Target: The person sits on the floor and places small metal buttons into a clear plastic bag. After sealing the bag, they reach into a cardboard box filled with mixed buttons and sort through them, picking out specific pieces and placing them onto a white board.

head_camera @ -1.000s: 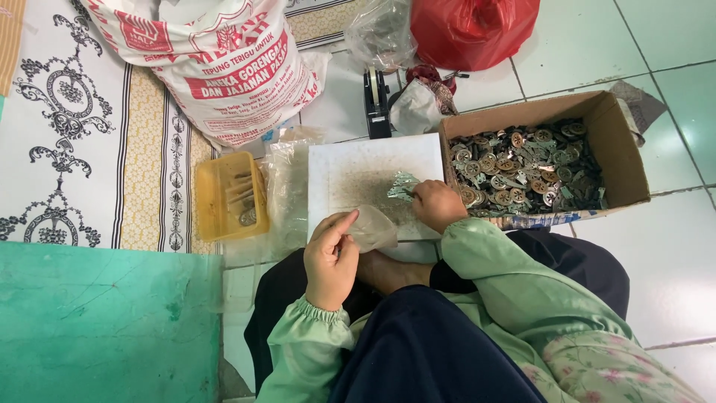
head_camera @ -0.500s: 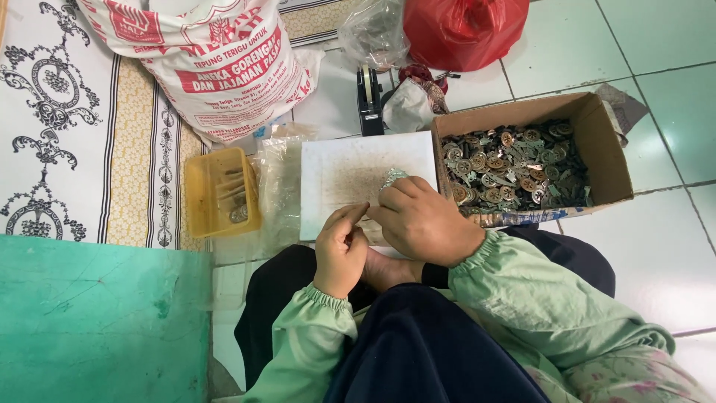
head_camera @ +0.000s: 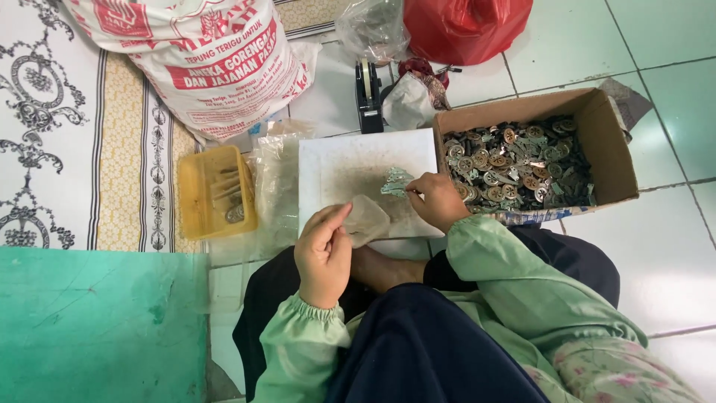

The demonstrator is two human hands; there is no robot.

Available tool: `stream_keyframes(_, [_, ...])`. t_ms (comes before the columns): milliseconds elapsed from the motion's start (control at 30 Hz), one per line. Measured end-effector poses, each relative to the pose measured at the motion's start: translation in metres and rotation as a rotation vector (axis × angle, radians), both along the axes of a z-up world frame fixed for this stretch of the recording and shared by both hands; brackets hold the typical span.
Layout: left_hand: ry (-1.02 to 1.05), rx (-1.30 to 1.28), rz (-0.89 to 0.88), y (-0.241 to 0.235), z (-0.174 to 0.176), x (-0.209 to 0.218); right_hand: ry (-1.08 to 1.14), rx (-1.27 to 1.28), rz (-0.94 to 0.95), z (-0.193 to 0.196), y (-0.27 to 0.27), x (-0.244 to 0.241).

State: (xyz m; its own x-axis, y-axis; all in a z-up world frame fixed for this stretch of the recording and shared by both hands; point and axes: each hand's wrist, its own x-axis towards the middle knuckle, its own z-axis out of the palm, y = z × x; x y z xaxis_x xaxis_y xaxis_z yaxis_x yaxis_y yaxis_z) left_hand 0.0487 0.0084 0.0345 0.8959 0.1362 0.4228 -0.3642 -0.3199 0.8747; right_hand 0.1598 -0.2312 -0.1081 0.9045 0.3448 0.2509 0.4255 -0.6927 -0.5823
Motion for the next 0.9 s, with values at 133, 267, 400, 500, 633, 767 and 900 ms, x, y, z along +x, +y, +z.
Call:
stream_keyframes(133, [-0.006, 0.007, -0.006, 0.001, 0.001, 0.008, 0.020, -0.248, -0.021, -0.022, 0.006, 0.007])
stream_keyframes(267, [0.025, -0.017, 0.010, 0.003, -0.004, 0.009, -0.008, -0.375, -0.013, 0.002, 0.017, 0.003])
stream_keyframes(400, [0.039, -0.051, 0.013, 0.006, -0.009, 0.009, -0.221, -0.478, 0.006, -0.055, 0.017, 0.016])
stream_keyframes(500, [0.054, -0.029, 0.033, 0.008, -0.014, 0.012, -0.344, -0.629, 0.107, 0.003, 0.011, -0.003])
stream_keyframes(633, [0.057, -0.056, 0.021, 0.005, -0.014, 0.013, -0.326, -0.523, 0.113, -0.094, 0.010, 0.030])
stream_keyframes(767, [0.059, -0.054, 0.017, 0.003, -0.020, 0.012, -0.114, -0.452, 0.081, -0.079, 0.007, 0.032])
stream_keyframes(900, [0.046, -0.065, 0.013, -0.001, -0.016, 0.013, -0.245, -0.458, 0.075, -0.098, 0.007, 0.035])
